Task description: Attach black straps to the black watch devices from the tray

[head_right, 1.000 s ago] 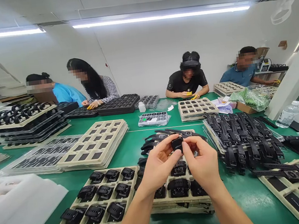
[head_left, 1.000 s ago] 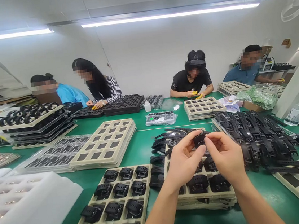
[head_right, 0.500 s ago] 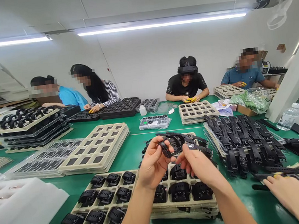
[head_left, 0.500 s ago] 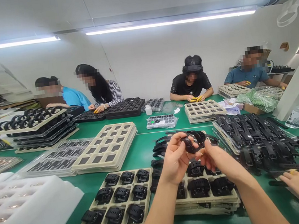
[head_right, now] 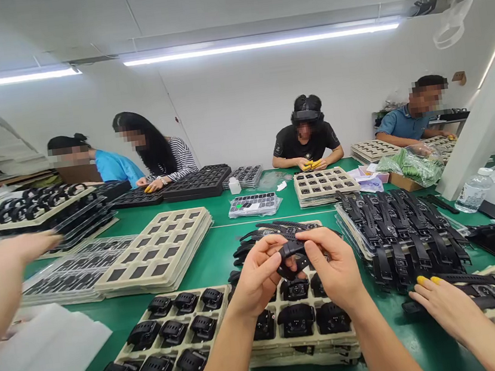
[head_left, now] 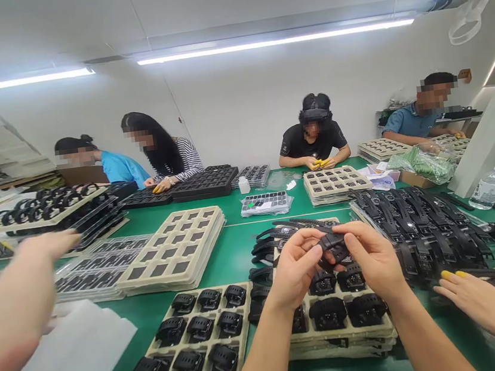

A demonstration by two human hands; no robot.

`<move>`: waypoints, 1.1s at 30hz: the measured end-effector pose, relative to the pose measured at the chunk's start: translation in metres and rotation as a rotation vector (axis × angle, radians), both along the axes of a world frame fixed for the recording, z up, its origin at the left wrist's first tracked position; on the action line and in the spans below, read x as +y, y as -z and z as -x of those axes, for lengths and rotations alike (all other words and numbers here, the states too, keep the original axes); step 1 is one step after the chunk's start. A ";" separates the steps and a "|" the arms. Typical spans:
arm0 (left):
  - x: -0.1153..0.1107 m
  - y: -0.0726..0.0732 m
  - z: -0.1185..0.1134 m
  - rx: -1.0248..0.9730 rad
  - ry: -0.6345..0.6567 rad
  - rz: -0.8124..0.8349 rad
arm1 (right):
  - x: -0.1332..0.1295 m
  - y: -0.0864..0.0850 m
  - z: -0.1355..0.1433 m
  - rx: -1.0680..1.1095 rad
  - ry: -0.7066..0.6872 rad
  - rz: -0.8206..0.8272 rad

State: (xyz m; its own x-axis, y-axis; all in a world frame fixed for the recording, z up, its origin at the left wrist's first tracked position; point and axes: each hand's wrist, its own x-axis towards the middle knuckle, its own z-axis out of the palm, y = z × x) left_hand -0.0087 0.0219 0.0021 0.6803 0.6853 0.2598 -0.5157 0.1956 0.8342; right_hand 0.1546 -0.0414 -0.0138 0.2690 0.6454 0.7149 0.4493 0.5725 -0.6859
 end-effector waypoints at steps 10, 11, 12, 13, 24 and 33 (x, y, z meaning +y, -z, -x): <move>-0.001 0.001 -0.002 0.096 -0.103 -0.007 | -0.008 -0.002 0.013 -0.154 -0.073 0.118; -0.001 0.001 -0.002 0.105 -0.114 -0.035 | -0.008 -0.001 0.014 -0.127 -0.056 0.130; -0.002 0.001 -0.002 0.109 -0.136 -0.070 | -0.008 0.001 0.014 -0.103 -0.035 0.137; -0.002 0.001 -0.003 0.115 -0.166 -0.106 | -0.008 0.002 0.015 -0.087 -0.016 0.137; -0.001 0.000 -0.005 0.160 -0.386 -0.175 | 0.001 0.003 0.011 0.088 -0.007 -0.083; -0.002 0.000 -0.003 0.120 -0.308 -0.108 | 0.001 0.003 0.022 0.236 -0.014 -0.109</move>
State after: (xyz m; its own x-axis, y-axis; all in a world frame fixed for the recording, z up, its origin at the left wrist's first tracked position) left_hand -0.0054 0.0195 0.0023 0.4759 0.8360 0.2731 -0.4340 -0.0469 0.8997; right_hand 0.1322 -0.0401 -0.0167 0.4280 0.5726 0.6993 0.2761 0.6539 -0.7044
